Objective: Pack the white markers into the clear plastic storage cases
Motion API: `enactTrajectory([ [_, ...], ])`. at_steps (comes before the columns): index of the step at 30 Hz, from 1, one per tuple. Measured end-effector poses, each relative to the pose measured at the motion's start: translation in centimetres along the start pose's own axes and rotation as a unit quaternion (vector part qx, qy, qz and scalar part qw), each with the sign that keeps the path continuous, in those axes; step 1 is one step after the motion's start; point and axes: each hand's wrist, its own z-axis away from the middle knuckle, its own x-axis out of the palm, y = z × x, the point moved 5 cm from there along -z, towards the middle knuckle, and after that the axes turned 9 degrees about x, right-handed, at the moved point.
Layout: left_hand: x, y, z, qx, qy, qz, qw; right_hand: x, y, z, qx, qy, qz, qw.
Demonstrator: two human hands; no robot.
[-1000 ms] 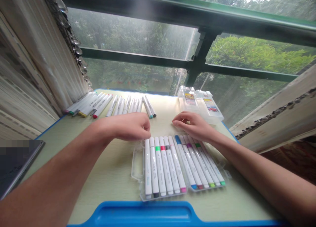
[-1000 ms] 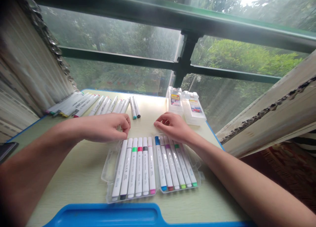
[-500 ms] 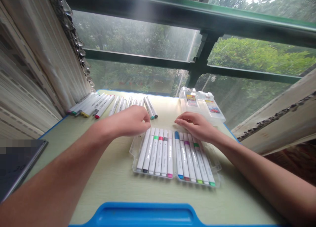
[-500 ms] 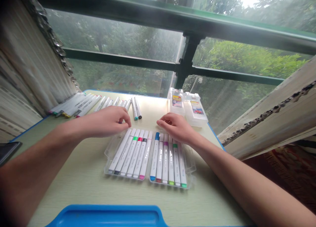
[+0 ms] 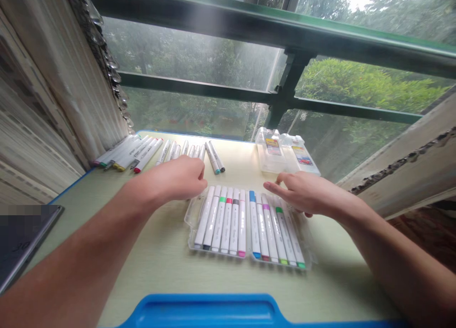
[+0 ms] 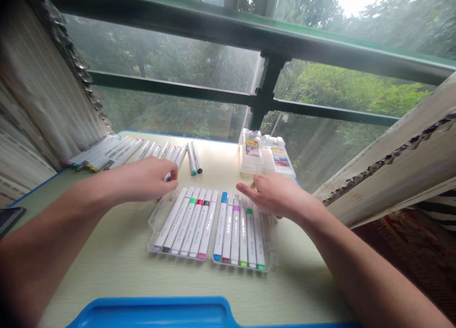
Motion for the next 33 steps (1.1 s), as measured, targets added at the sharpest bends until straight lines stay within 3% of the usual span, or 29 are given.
enactTrajectory([
  [2,0.3,0.0,0.2,-0.027,-0.03,0.004,0.999,0.3,-0.4,0.2,-0.002,-0.034,-0.012,0.999],
  [4,0.4,0.1,0.3,-0.038,-0.039,0.004,0.999,0.3,-0.7,0.1,-0.02,-0.01,-0.001,1.0],
  [7,-0.2,0.1,0.2,-0.039,-0.002,-0.011,0.999,0.4,-0.7,-0.3,-0.037,0.035,0.012,0.999],
  [12,-1.0,-0.6,-0.2,-0.044,0.07,-0.041,0.996,0.5,-0.5,-0.9,-0.038,0.056,-0.024,0.997],
  [22,-2.1,-0.6,-0.3,-0.093,0.142,0.005,0.985,-1.0,-1.1,-0.3,-0.064,0.116,-0.095,0.987],
  [33,-2.7,-0.7,-0.6,-0.096,0.179,0.022,0.979,-0.4,-0.9,-1.2,-0.073,0.062,-0.115,0.989],
])
